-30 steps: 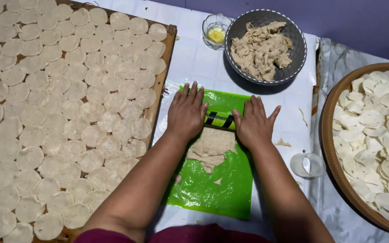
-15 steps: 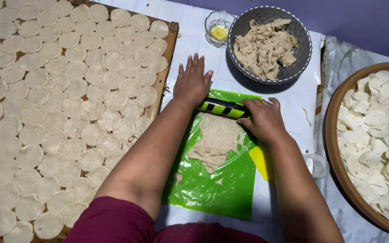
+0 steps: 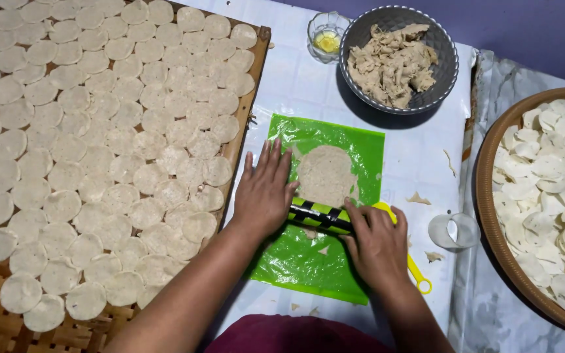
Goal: Flattening dough with a rolling pin and arranging small dough circles onto a bamboo drying tray.
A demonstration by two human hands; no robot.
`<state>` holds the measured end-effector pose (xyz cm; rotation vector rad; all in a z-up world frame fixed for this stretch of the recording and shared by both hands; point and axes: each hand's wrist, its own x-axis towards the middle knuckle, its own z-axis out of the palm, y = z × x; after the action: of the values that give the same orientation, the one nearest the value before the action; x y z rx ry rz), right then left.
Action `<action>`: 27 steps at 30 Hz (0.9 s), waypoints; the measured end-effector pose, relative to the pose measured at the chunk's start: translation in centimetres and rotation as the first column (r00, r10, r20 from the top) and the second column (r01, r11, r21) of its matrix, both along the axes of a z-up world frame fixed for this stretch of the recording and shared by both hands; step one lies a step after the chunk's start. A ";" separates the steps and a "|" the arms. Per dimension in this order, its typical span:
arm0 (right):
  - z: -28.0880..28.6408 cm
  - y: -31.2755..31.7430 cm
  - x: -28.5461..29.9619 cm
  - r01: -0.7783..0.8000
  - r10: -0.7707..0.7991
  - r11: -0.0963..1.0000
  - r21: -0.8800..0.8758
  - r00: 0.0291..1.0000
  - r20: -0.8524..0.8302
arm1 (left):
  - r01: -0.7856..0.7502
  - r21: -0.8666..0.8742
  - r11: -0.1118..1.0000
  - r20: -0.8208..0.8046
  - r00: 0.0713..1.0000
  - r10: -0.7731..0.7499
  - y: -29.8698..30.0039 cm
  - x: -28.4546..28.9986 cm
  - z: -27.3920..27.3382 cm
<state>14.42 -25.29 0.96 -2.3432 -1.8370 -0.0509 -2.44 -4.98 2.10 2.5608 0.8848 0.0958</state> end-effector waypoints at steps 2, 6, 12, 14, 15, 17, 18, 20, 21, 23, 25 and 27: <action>-1.0 -0.2 -1.3 0.062 -0.066 0.995 -0.074 0.997 -0.048 | -0.021 -0.019 1.000 -0.020 1.000 0.020 -0.8 -0.6 -1.0; -1.8 1.9 -1.1 0.225 -0.246 0.934 -0.278 0.968 -0.042 | -0.061 0.029 0.998 -0.036 0.997 0.062 0.5 0.6 -2.8; -2.6 8.1 3.6 0.303 -0.316 0.920 -0.247 0.949 -0.012 | -0.164 0.030 0.986 -0.054 0.985 0.165 4.5 4.7 -1.0; -2.1 9.6 4.2 0.315 -0.328 0.924 -0.215 0.944 -0.026 | -0.177 0.046 0.983 -0.070 0.981 0.180 5.5 5.4 -1.6; -1.7 10.5 4.7 0.327 -0.338 0.928 -0.181 0.941 -0.032 | -0.192 0.059 0.980 -0.079 0.977 0.197 6.1 6.0 -1.9; -1.5 10.4 4.7 0.319 -0.329 0.933 -0.167 0.944 -0.037 | -0.189 0.050 0.981 -0.087 0.977 0.192 5.8 5.8 -1.7; -1.5 10.4 4.6 0.308 -0.317 0.939 -0.152 0.947 -0.043 | -0.188 0.042 0.981 -0.096 0.977 0.191 5.6 5.5 -1.6; -2.1 9.4 4.0 0.293 -0.305 0.939 -0.181 0.952 -0.038 | -0.197 0.020 0.980 -0.089 0.976 0.198 4.4 4.5 -0.9; -2.4 8.9 3.6 0.281 -0.293 0.937 -0.207 0.956 -0.032 | -0.205 0.000 0.979 -0.079 0.976 0.204 3.8 4.0 -0.6; -2.4 7.9 2.6 0.272 -0.284 0.940 -0.206 0.958 -0.032 | -0.200 -0.006 0.980 -0.082 0.977 0.199 3.0 3.1 -0.8; -2.7 6.6 1.7 0.265 -0.277 0.942 -0.205 0.960 -0.033 | -0.194 -0.013 0.981 -0.085 0.978 0.192 2.0 2.1 -1.1; -3.2 5.4 0.9 0.200 -0.202 0.973 -0.120 0.979 -0.009 | -0.188 -0.007 0.982 -0.080 0.979 0.187 1.0 1.2 -1.4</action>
<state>15.29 -19.92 -2.20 -2.5929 -1.6285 0.0604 -1.28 -4.03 0.71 2.4770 1.1525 0.0439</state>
